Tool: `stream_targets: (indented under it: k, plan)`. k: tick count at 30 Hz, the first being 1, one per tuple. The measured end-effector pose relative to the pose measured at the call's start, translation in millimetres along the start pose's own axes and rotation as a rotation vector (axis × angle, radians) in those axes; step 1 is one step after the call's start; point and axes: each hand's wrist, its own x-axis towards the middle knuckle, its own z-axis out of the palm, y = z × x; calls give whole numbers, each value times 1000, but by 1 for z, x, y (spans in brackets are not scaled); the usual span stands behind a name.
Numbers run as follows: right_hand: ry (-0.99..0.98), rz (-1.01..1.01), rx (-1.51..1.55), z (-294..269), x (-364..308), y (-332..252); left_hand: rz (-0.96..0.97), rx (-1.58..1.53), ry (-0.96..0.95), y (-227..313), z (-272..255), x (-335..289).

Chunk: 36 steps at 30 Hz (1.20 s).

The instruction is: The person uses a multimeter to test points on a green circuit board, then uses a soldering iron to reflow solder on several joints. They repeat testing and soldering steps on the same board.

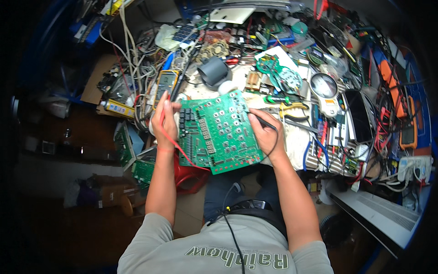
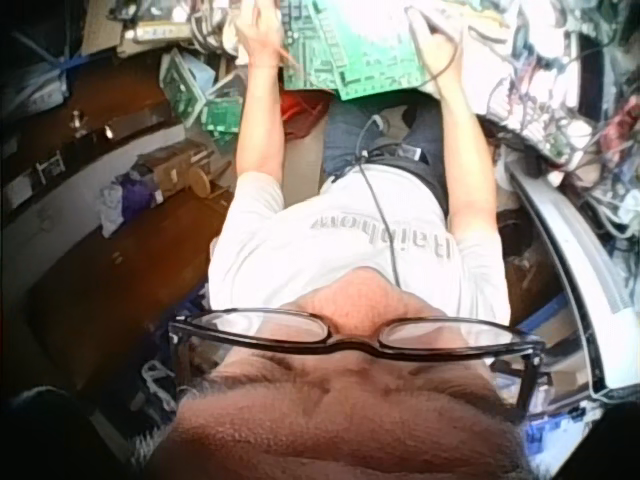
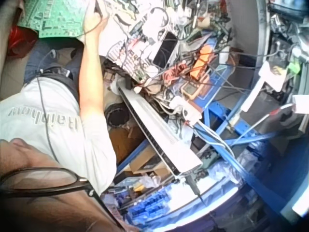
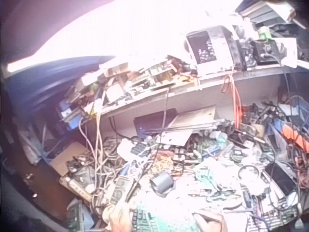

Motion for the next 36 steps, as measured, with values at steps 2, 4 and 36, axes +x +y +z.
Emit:
stream_targets:
  k: [2,4,36]
  plan:
    - [-2,-12,-10,-1,-1,0,82,40,-63,30,7,-34]
    - [-37,35,-14,-3,-1,-2,198,84,-143,52,16,-55]
    - [-48,19,-13,-4,0,-2,294,156,-170,58,104,-83]
